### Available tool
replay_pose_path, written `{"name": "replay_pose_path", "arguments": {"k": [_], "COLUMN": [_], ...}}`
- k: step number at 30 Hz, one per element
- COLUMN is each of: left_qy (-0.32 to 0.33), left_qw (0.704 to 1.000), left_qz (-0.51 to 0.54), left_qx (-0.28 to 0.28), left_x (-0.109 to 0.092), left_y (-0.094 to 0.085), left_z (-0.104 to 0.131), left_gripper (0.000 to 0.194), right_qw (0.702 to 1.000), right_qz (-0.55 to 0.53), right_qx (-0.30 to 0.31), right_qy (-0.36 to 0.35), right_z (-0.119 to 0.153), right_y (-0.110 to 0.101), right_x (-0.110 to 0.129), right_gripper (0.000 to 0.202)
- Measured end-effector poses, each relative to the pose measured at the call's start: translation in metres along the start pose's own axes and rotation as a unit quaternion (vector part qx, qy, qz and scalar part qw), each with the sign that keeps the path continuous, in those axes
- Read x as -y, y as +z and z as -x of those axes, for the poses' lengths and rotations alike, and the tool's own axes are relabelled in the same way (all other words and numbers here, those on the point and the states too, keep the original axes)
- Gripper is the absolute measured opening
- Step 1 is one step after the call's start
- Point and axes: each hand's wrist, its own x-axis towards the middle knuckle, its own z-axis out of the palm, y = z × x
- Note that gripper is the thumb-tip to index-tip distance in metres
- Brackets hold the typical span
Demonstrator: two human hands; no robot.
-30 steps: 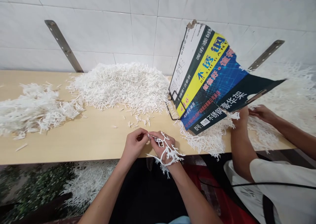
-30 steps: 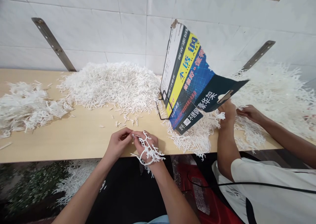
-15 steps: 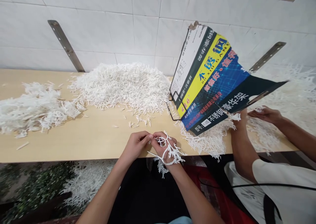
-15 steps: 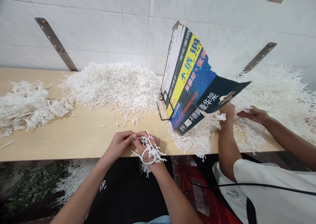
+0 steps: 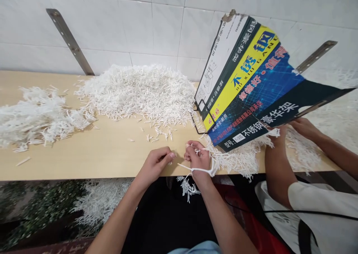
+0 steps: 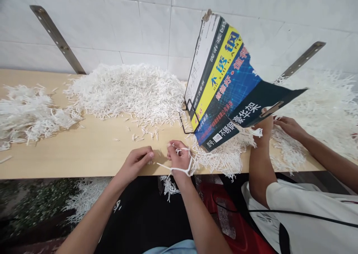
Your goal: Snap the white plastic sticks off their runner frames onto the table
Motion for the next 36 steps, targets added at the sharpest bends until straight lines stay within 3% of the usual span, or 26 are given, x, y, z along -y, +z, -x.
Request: {"name": "replay_pose_path", "arguments": {"k": [3, 6, 11, 16, 20, 22, 25, 28, 31, 33, 36], "left_qy": [0.065, 0.164, 0.261, 0.259, 0.236, 0.197, 0.133, 0.097, 0.050, 0.067, 0.141], "left_qw": [0.987, 0.946, 0.924, 0.898, 0.890, 0.900, 0.903, 0.856, 0.812, 0.797, 0.797], "left_qz": [-0.063, -0.184, -0.269, -0.336, -0.368, -0.352, -0.337, -0.431, -0.503, -0.514, -0.501], "left_qx": [-0.134, -0.209, -0.070, -0.115, -0.129, -0.163, -0.231, -0.269, -0.293, -0.309, -0.307], "left_x": [0.001, -0.002, 0.001, 0.019, 0.010, 0.001, -0.002, 0.015, 0.034, 0.037, 0.029], "left_y": [-0.006, -0.012, -0.009, -0.001, -0.002, -0.004, -0.012, -0.023, -0.029, -0.026, -0.011], "left_z": [-0.010, -0.018, 0.001, 0.018, 0.021, 0.032, 0.067, 0.111, 0.140, 0.146, 0.134], "left_gripper": [0.023, 0.030, 0.036, 0.030, 0.020, 0.014, 0.015, 0.020, 0.004, 0.018, 0.029], "right_qw": [0.991, 0.982, 0.984, 0.968, 0.958, 0.963, 0.979, 0.991, 0.995, 0.995, 0.995], "right_qz": [0.100, 0.118, 0.085, 0.129, 0.131, 0.099, 0.014, -0.044, -0.062, -0.067, -0.056], "right_qx": [0.090, 0.145, 0.154, 0.212, 0.255, 0.251, 0.204, 0.127, 0.077, 0.074, 0.079], "right_qy": [-0.021, -0.020, -0.005, -0.024, -0.017, -0.011, -0.003, -0.013, -0.023, -0.024, -0.027], "right_z": [0.007, 0.012, 0.010, 0.009, 0.009, 0.008, 0.005, 0.004, 0.003, 0.003, 0.003], "right_y": [0.001, 0.000, -0.003, -0.006, -0.008, -0.007, -0.005, -0.003, -0.001, -0.001, -0.001], "right_x": [0.010, 0.018, 0.016, 0.015, 0.019, 0.020, 0.015, 0.006, -0.002, -0.005, -0.006], "right_gripper": [0.031, 0.028, 0.026, 0.023, 0.024, 0.025, 0.027, 0.024, 0.024, 0.025, 0.025]}}
